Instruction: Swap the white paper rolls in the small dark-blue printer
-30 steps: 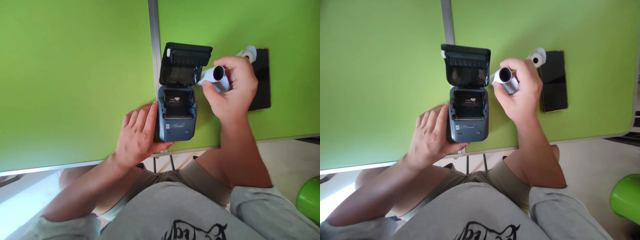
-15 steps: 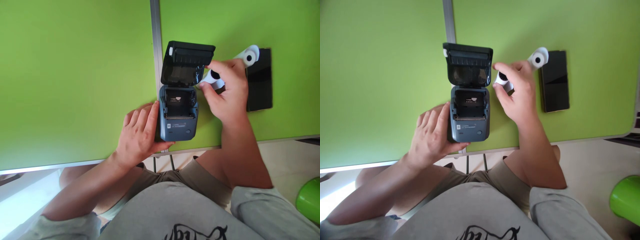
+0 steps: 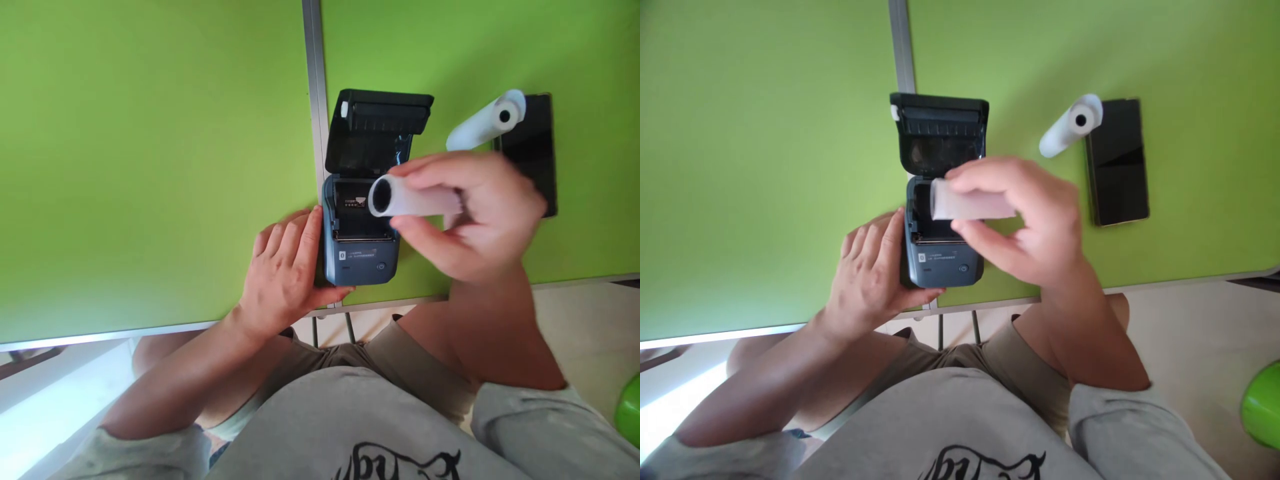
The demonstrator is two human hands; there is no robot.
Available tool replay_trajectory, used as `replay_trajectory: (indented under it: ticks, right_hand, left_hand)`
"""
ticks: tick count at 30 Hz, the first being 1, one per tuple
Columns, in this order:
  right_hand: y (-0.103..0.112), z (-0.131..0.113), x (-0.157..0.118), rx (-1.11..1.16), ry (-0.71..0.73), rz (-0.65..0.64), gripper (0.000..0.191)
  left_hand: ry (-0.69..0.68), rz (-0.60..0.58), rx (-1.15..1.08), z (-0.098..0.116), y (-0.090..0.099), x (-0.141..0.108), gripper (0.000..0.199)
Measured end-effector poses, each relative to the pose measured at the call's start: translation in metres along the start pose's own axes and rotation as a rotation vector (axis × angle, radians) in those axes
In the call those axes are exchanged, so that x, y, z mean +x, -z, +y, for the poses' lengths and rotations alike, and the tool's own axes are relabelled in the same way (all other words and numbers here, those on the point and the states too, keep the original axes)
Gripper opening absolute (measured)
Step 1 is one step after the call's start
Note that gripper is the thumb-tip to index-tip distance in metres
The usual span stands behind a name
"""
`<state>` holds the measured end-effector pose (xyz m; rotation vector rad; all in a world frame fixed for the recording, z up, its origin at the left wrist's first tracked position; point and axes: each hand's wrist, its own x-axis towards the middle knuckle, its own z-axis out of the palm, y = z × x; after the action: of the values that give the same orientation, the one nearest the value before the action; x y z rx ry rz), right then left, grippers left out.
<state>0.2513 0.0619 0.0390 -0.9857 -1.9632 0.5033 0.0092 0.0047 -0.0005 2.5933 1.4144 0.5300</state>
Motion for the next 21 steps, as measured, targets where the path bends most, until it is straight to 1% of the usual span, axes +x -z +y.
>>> replay_trajectory:
  ticks: [1, 2, 5, 8, 14, 21]
  right_hand:
    - [-0.004, -0.006, 0.001, -0.012, -0.005, -0.054, 0.032]
    - [-0.008, -0.01, 0.001, -0.037, -0.012, -0.075, 0.029]
    - [-0.019, -0.013, 0.0, -0.126, -0.044, -0.069, 0.024]
    - [-0.024, -0.009, -0.001, -0.144, -0.074, -0.071, 0.021]
    - [-0.025, -0.005, -0.003, -0.114, -0.078, -0.059, 0.013]
    - [-0.021, -0.003, -0.002, -0.161, -0.025, -0.039, 0.016]
  left_hand:
    - [0.002, 0.003, -0.001, 0.0, 0.0, 0.0, 0.1]
    - [0.004, 0.004, 0.0, 0.0, 0.0, 0.0, 0.101]
    - [0.0, 0.005, -0.001, 0.0, 0.001, 0.0, 0.1]
    - [-0.007, 0.004, -0.02, 0.001, 0.001, 0.0, 0.099]
    - [-0.007, -0.004, -0.003, 0.0, 0.002, 0.0, 0.101]
    - [-0.001, -0.01, -0.016, 0.0, 0.001, 0.0, 0.1]
